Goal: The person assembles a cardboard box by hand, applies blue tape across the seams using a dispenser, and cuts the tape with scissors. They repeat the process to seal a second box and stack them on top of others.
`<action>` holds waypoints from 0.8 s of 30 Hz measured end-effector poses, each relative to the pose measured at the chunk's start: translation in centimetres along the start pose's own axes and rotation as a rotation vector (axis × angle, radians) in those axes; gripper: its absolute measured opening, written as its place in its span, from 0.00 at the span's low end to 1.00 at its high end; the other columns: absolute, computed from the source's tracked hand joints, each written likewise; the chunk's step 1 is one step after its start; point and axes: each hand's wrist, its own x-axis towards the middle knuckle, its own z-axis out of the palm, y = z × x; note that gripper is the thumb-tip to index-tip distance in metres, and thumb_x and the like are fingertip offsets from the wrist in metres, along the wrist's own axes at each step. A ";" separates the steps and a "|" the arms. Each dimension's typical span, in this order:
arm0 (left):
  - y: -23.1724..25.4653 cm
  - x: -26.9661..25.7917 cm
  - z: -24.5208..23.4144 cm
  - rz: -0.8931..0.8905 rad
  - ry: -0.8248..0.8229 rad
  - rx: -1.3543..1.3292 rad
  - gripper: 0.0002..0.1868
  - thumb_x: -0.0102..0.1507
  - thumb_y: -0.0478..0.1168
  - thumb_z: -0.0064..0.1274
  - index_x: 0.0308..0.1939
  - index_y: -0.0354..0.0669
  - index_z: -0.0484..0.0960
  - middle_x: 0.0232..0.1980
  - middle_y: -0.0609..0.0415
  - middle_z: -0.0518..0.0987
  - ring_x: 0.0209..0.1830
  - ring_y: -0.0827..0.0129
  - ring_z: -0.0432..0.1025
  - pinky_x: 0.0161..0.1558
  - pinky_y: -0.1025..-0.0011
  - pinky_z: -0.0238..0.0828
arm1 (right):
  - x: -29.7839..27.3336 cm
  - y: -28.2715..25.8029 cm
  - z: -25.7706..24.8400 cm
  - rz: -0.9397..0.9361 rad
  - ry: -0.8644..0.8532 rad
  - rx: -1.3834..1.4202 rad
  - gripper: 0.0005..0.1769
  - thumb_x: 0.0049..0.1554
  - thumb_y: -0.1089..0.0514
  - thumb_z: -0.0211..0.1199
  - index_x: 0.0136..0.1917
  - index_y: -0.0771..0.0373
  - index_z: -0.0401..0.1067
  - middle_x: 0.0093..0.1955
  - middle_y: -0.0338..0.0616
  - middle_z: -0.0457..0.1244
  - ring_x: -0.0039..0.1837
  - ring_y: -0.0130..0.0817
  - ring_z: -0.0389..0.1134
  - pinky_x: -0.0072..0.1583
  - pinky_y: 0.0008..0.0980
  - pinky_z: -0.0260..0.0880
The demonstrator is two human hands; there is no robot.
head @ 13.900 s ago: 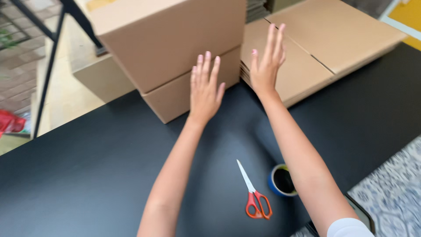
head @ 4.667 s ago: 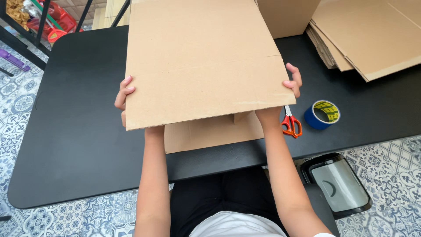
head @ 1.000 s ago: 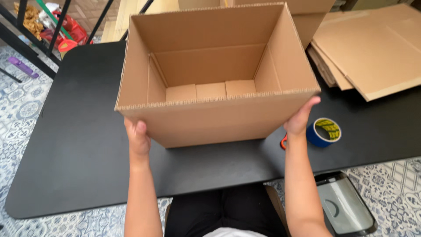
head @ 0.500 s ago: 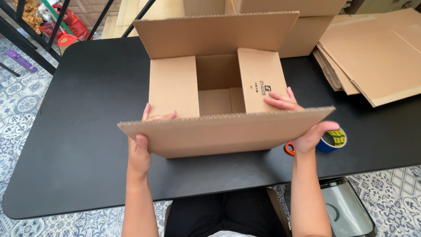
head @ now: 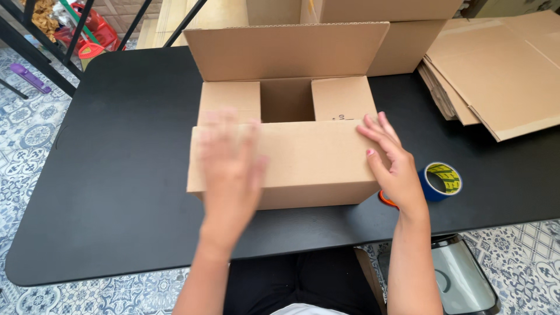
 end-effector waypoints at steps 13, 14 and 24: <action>6.7 -2.4 4.1 0.231 -0.152 0.242 0.50 0.52 0.73 0.38 0.64 0.39 0.57 0.67 0.45 0.57 0.68 0.54 0.51 0.64 0.57 0.46 | 7.7 -2.1 -2.6 -0.239 0.150 -0.144 0.29 0.60 0.61 0.54 0.70 0.65 0.47 0.73 0.52 0.41 0.75 0.46 0.43 0.69 0.46 0.50; 7.1 -2.3 4.3 0.229 -0.156 0.245 0.50 0.52 0.73 0.38 0.64 0.39 0.57 0.67 0.45 0.57 0.68 0.54 0.51 0.64 0.57 0.46 | 9.2 -2.5 -2.0 -0.238 0.147 -0.139 0.29 0.60 0.61 0.54 0.70 0.65 0.47 0.73 0.52 0.41 0.75 0.46 0.43 0.69 0.46 0.50; 10.3 -2.2 6.9 0.108 0.009 0.295 0.49 0.51 0.71 0.35 0.59 0.31 0.64 0.60 0.34 0.65 0.61 0.46 0.60 0.62 0.55 0.53 | 10.9 -3.7 1.3 -0.328 -0.414 -0.284 0.16 0.53 0.67 0.50 0.55 0.60 0.67 0.54 0.47 0.62 0.59 0.46 0.59 0.64 0.57 0.44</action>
